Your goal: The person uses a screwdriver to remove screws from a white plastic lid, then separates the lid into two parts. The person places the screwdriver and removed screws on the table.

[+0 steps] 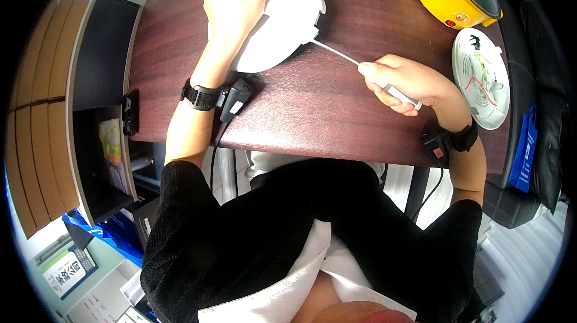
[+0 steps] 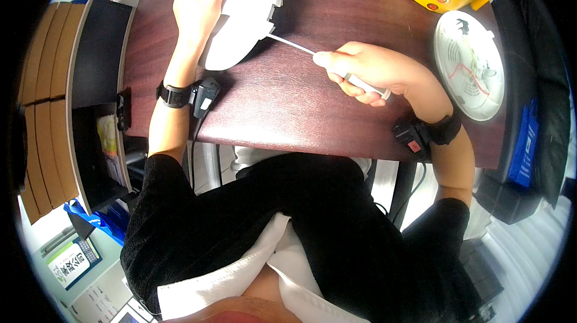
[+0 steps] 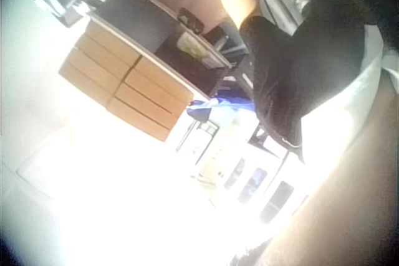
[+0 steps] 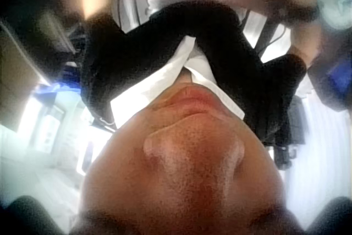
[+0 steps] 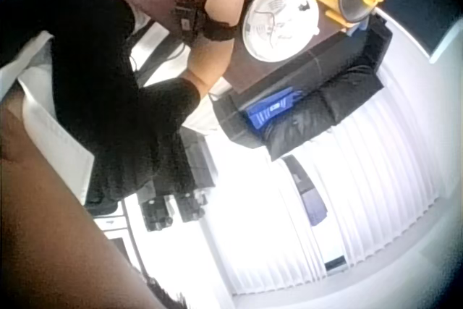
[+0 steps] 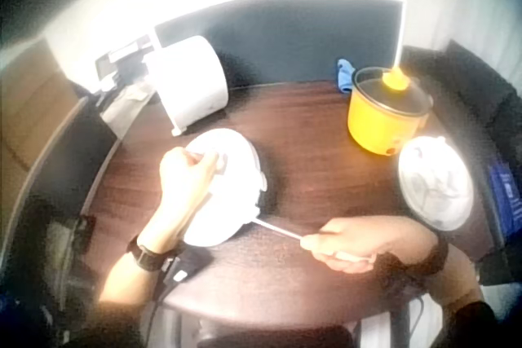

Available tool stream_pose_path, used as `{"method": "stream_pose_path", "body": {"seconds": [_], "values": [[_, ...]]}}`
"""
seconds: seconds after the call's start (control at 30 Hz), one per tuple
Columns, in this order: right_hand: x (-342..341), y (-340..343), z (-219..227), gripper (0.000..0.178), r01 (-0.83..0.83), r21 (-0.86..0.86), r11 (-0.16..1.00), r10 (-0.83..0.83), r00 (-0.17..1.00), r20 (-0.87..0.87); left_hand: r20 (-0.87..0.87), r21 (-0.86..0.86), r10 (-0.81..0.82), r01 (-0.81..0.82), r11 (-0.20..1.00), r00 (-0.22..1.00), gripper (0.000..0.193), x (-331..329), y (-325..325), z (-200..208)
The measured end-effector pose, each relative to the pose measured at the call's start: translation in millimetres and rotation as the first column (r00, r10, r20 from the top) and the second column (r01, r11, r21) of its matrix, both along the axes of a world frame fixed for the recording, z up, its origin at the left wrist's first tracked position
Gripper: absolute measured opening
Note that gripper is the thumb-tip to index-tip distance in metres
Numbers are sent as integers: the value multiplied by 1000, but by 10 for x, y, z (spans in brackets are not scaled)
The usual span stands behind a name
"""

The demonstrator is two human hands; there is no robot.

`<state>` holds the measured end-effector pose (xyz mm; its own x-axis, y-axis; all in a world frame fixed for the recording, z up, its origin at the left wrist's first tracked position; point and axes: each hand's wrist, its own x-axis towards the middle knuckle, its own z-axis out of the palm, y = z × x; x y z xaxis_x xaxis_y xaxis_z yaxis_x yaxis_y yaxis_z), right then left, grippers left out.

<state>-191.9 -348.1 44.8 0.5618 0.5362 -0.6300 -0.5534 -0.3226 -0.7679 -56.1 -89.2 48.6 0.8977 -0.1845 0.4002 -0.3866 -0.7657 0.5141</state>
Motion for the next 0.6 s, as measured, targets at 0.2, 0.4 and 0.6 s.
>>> {"method": "stream_pose_path", "body": {"seconds": [0.2, 0.4, 0.6], "values": [[-4, 1, -49, 38, -121, -85, 989, 133, 978, 161, 47, 74, -135, 131, 989, 990, 44, -65, -25, -5], [26, 51, -25, 39, -134, -125, 983, 148, 983, 109, -4, -33, -126, 126, 991, 992, 43, -67, -15, -13], [55, 51, -75, 42, -248, -118, 962, 262, 956, 129, -106, -19, -260, 259, 966, 960, 42, -103, -39, -8]]}}
